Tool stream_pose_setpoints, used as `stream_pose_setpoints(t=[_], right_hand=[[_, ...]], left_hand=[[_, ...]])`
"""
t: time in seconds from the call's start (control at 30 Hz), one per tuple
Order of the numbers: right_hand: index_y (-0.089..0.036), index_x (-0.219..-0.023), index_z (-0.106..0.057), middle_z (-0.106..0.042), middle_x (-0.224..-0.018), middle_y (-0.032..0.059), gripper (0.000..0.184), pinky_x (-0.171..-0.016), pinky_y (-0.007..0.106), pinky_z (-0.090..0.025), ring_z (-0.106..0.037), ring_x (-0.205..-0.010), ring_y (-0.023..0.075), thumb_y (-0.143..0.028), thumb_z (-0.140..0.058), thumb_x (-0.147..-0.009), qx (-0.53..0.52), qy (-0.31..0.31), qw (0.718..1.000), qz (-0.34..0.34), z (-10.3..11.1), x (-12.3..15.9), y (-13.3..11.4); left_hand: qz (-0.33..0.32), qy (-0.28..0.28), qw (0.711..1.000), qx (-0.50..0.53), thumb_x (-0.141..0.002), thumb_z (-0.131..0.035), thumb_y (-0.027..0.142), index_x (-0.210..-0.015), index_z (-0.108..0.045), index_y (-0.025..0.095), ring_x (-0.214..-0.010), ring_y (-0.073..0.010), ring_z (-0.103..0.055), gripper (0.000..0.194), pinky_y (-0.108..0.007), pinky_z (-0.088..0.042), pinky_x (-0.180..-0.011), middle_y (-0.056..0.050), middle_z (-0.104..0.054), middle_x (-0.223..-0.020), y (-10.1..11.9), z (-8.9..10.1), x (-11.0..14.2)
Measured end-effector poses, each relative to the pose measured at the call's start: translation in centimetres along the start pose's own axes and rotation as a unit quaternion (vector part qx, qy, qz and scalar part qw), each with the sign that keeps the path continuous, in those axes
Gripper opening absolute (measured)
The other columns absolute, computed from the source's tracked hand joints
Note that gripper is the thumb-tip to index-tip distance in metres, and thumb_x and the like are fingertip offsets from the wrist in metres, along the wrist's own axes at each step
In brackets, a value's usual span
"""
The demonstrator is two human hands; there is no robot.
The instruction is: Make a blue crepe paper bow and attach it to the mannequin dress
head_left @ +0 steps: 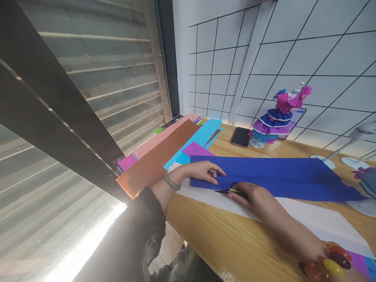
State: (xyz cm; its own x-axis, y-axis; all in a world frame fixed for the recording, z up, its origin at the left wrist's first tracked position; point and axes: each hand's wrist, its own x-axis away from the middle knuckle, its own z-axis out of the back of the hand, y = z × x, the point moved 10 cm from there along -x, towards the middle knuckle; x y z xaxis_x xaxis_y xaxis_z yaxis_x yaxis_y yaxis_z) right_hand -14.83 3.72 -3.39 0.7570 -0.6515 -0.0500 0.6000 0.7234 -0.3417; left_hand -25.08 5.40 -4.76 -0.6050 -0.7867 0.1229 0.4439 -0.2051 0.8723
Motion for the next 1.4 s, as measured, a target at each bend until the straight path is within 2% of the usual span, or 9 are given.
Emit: stream_pose_setpoints(t=[0.2,0.73,1.1,1.4], right_hand=[[-0.023,-0.086,-0.062,-0.070,-0.083,0.0048,0.034,-0.062,0.029,-0.045,-0.065,-0.074,0.0205,-0.050,-0.042,-0.085,0.016,0.020,0.999,0.027,0.08,-0.03,-0.08],[-0.023,-0.079,-0.060,-0.070,-0.080,0.0048,0.034,-0.059,0.029,-0.044,-0.064,-0.070,0.0202,-0.050,-0.041,-0.086,0.008,0.027,0.999,0.025,0.38,-0.08,-0.21],[-0.023,-0.076,-0.060,-0.068,-0.075,0.0041,0.034,-0.057,0.028,-0.042,-0.063,-0.067,0.0196,-0.051,-0.043,-0.085,0.026,0.031,0.999,0.029,0.10,-0.33,-0.84],[-0.023,-0.082,-0.061,-0.070,-0.080,0.0047,0.032,-0.061,0.029,-0.044,-0.065,-0.073,0.0208,-0.049,-0.043,-0.085,0.018,0.024,0.999,0.031,-0.22,-0.53,-0.85]], left_hand=[[0.004,-0.001,1.000,-0.004,-0.070,-0.068,0.030,-0.115,-0.057,0.022,-0.067,-0.0094,-0.049,0.047,-0.022,-0.035,-0.062,0.002,-0.054,-0.073,-0.17,-0.05,-0.07],[-0.025,0.003,0.999,-0.032,-0.071,-0.067,0.032,-0.114,-0.057,0.020,-0.066,-0.0098,-0.049,0.045,-0.022,-0.036,-0.060,0.001,-0.054,-0.073,0.02,0.03,-0.14],[-0.008,0.002,1.000,-0.024,-0.071,-0.067,0.028,-0.114,-0.057,0.021,-0.066,-0.0095,-0.048,0.044,-0.021,-0.035,-0.060,0.001,-0.054,-0.074,0.09,0.00,0.01],[-0.002,-0.001,1.000,-0.015,-0.071,-0.067,0.028,-0.115,-0.057,0.021,-0.068,-0.0103,-0.049,0.046,-0.022,-0.036,-0.062,0.001,-0.054,-0.074,0.10,0.00,0.03]])
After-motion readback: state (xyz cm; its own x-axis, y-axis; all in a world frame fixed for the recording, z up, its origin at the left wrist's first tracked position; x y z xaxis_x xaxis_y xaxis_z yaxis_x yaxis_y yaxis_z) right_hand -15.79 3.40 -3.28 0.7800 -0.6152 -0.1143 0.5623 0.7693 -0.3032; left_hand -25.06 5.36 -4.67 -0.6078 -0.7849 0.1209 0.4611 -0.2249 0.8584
